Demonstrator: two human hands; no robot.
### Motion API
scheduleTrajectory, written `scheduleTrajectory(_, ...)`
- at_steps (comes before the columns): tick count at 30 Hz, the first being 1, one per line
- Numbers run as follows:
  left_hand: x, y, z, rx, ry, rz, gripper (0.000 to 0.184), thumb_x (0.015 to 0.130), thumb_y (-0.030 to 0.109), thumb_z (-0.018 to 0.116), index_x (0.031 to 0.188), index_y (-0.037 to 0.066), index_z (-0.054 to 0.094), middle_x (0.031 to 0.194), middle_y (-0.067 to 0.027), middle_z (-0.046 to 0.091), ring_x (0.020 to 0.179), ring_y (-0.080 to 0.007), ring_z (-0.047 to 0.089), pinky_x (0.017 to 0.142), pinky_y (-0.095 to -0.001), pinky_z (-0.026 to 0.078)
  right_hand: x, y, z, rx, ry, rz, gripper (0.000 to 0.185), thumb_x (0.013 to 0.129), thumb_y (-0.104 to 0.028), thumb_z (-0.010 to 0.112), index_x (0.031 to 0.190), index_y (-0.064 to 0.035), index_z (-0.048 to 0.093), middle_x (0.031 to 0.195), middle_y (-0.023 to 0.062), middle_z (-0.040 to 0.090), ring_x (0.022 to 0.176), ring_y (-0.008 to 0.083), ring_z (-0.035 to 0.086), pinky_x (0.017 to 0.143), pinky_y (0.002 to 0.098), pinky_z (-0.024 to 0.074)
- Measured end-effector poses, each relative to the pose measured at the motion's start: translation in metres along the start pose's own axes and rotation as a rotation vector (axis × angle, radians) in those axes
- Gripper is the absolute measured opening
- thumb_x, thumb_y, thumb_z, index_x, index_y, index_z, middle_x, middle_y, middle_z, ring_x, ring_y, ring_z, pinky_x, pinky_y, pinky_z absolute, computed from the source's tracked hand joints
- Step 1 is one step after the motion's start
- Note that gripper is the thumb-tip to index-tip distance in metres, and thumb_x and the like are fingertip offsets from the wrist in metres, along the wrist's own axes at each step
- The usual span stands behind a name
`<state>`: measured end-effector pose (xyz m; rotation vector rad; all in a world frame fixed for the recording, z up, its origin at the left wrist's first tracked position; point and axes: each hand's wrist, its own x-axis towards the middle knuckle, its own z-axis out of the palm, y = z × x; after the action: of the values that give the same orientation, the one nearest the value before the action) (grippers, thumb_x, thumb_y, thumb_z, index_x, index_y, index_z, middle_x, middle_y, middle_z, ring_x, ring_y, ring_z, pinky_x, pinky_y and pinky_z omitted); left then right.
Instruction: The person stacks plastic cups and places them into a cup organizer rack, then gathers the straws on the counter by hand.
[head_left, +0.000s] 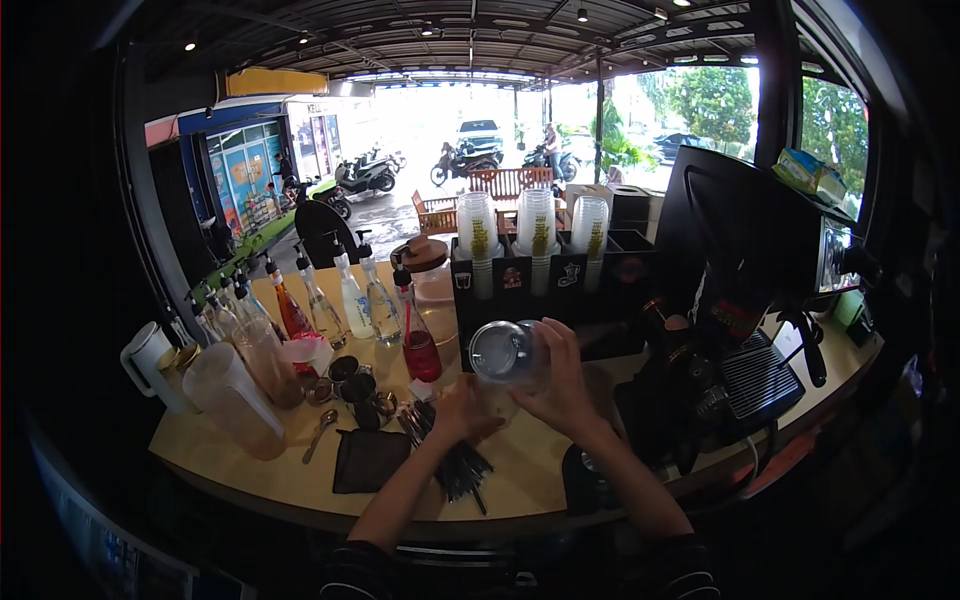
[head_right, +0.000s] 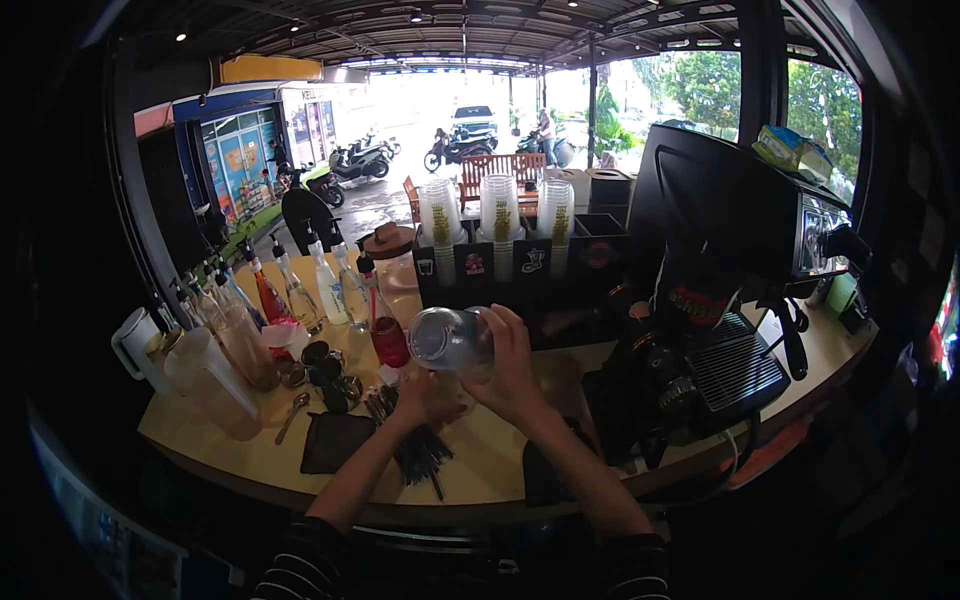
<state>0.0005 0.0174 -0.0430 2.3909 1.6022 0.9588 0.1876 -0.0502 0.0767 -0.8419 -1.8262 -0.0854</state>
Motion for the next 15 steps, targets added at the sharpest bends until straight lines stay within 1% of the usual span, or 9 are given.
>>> scheduleTrajectory(1,0.0,-0.002,0.004,0.094,-0.051,-0.021,0.088,0.054,0.048,0.078,0.118,0.003,0.039,0.108,-0.0143,0.057,0.104,-0.0317,0.055,0.095,-0.0409,0.035,-0.001,-0.001,0.002,0.004,0.0,-0.003,0.087,0.054,-0.009,0.077,0.128,-0.0048,0.031,0.127,0.0187,0.033,0.118,0.0354,0.036,0.098,0.0407,0.0349)
scheduleTrajectory(4,0.006,0.001,-0.001,0.245,-0.115,-0.03,0.089,0.055,0.049,0.078,0.121,0.003,0.039,0.113,-0.0148,0.055,0.11,-0.0318,0.052,0.098,-0.0419,0.034,-0.001,-0.001,0.009,0.052,-0.014,0.011,0.087,0.055,-0.008,0.077,0.129,-0.0049,0.032,0.129,0.0188,0.032,0.119,0.0361,0.036,0.097,0.0418,0.0346)
scheduleTrajectory(6,0.007,-0.004,-0.007,0.295,-0.13,-0.018,0.09,0.055,0.049,0.078,0.121,0.003,0.039,0.115,-0.0152,0.054,0.112,-0.0315,0.051,0.099,-0.0423,0.032,-0.001,-0.001,0.014,-0.026,-0.027,-0.026,0.088,0.053,-0.006,0.078,0.128,-0.0041,0.031,0.128,0.0193,0.033,0.118,0.0374,0.037,0.098,0.0416,0.0356)
scheduleTrajectory(8,0.01,-0.027,-0.014,-0.196,0.05,0.248,0.076,0.069,0.048,0.07,0.122,0.003,0.04,0.118,-0.0141,0.05,0.111,-0.027,0.051,0.098,-0.0417,0.036,0.001,-0.003,0.011,-0.056,-0.037,-0.027,0.088,0.053,-0.005,0.077,0.128,-0.0048,0.031,0.129,0.0191,0.032,0.118,0.0375,0.037,0.098,0.0416,0.0362)
scheduleTrajectory(9,0.01,-0.025,-0.023,-0.189,0.058,0.249,0.076,0.069,0.048,0.07,0.122,0.003,0.04,0.118,-0.0141,0.05,0.111,-0.027,0.051,0.098,-0.0417,0.036,0.002,-0.003,0.01,-0.087,-0.046,-0.022,0.088,0.053,-0.004,0.077,0.129,-0.0054,0.031,0.13,0.019,0.032,0.119,0.0376,0.036,0.097,0.0417,0.0368)
scheduleTrajectory(11,0.0,-0.011,-0.054,-0.883,0.224,-0.126,0.063,0.083,0.045,0.058,0.125,0.003,0.037,0.12,-0.0129,0.047,0.109,-0.0221,0.052,0.095,-0.0377,0.041,0.002,0.001,0.013,-0.134,-0.028,-0.029,0.088,0.053,-0.004,0.076,0.129,-0.006,0.031,0.13,0.0188,0.031,0.119,0.0377,0.036,0.096,0.0416,0.0373)
scheduleTrajectory(12,-0.002,0.004,-0.074,-1.173,0.204,-0.231,0.055,0.09,0.043,0.047,0.125,0.003,0.035,0.118,-0.0128,0.046,0.106,-0.0199,0.052,0.091,-0.033,0.044,0.001,0.002,0.017,-0.184,-0.026,-0.028,0.088,0.054,-0.003,0.076,0.129,-0.0066,0.031,0.131,0.0187,0.031,0.119,0.0379,0.036,0.096,0.0416,0.0377)
scheduleTrajectory(13,-0.008,0.02,-0.092,-1.167,0.212,-0.239,0.055,0.09,0.043,0.047,0.125,0.003,0.035,0.118,-0.0128,0.046,0.106,-0.0199,0.052,0.091,-0.033,0.044,0.001,0.002,0.025,-0.173,-0.031,-0.03,0.088,0.054,-0.003,0.076,0.129,-0.0066,0.031,0.131,0.0187,0.031,0.119,0.0379,0.036,0.096,0.0416,0.0377)
scheduleTrajectory(15,-0.021,0.047,-0.119,-1.357,0.068,-0.157,0.062,0.088,0.05,0.049,0.123,0.001,0.036,0.115,-0.0135,0.048,0.105,-0.0202,0.052,0.09,-0.0314,0.045,0.0,0.001,0.041,-0.219,-0.061,-0.15,0.089,0.052,-0.004,0.075,0.131,-0.0082,0.032,0.132,0.0211,0.03,0.116,0.039,0.038,0.093,0.0446,0.037)
